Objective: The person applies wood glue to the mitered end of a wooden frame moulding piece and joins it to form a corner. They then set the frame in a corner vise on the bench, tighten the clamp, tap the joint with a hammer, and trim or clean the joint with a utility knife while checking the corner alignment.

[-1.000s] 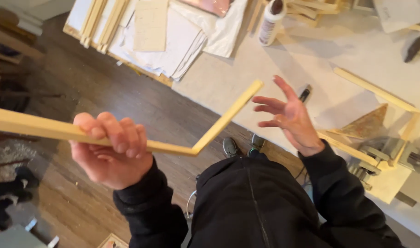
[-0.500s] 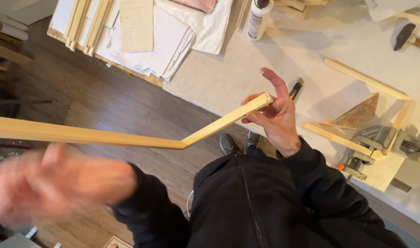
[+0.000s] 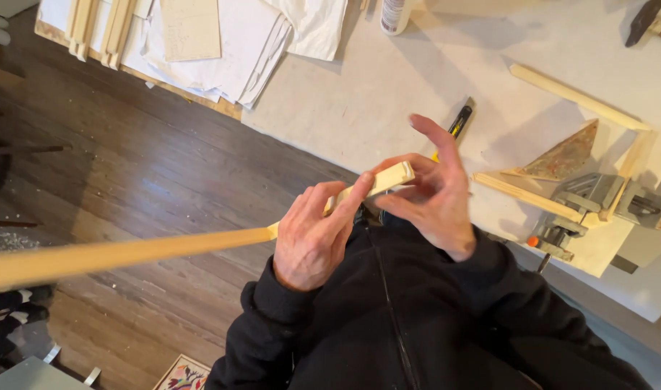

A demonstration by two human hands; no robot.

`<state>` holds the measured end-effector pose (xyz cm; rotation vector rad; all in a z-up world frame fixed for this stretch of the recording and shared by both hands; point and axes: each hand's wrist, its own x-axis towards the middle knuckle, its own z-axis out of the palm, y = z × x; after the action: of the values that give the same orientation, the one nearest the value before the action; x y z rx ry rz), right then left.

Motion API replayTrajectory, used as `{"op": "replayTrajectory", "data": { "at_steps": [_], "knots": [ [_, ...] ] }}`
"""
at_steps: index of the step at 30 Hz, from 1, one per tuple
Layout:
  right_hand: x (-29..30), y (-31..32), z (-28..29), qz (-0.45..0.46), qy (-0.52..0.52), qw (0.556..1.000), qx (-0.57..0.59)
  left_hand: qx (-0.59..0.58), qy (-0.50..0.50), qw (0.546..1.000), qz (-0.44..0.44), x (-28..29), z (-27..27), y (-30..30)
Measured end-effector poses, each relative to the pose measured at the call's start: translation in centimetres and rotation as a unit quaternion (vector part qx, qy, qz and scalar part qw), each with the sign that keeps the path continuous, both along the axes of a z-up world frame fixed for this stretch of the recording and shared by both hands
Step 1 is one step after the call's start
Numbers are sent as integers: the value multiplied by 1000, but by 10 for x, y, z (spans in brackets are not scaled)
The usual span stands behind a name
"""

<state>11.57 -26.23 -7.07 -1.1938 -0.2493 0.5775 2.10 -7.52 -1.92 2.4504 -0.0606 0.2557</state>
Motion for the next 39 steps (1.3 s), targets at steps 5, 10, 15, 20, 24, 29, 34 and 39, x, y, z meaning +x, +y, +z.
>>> {"op": "replayTrajectory", "data": {
  "at_steps": [5, 10, 15, 20, 24, 29, 34, 39],
  "knots": [
    [12, -39, 12, -5, -207, 970, -125, 19, -3, 1000, 2, -6, 0, 7],
    [22, -44, 29, 9, -336, 910, -241, 19, -12, 1000, -13, -5, 1, 9],
    [28, -36, 35, 30, -384, 890, -244, 22, -12, 1000, -19, -4, 3, 9],
    [27, -40, 33, 36, -393, 886, -242, 17, -16, 1000, -18, -4, 6, 10],
    [26, -51, 17, 31, -392, 899, -194, 12, -15, 1000, -15, -4, 7, 10],
    [30, -41, 40, 39, -366, 907, -206, 14, -14, 1000, -14, -4, 6, 8],
    [33, -38, 41, 57, -367, 899, -232, 11, -19, 1000, -6, -3, 10, 9],
    [36, -34, 39, 61, -360, 905, -219, 15, -20, 1000, -12, -1, 13, 10]
  ]
}}
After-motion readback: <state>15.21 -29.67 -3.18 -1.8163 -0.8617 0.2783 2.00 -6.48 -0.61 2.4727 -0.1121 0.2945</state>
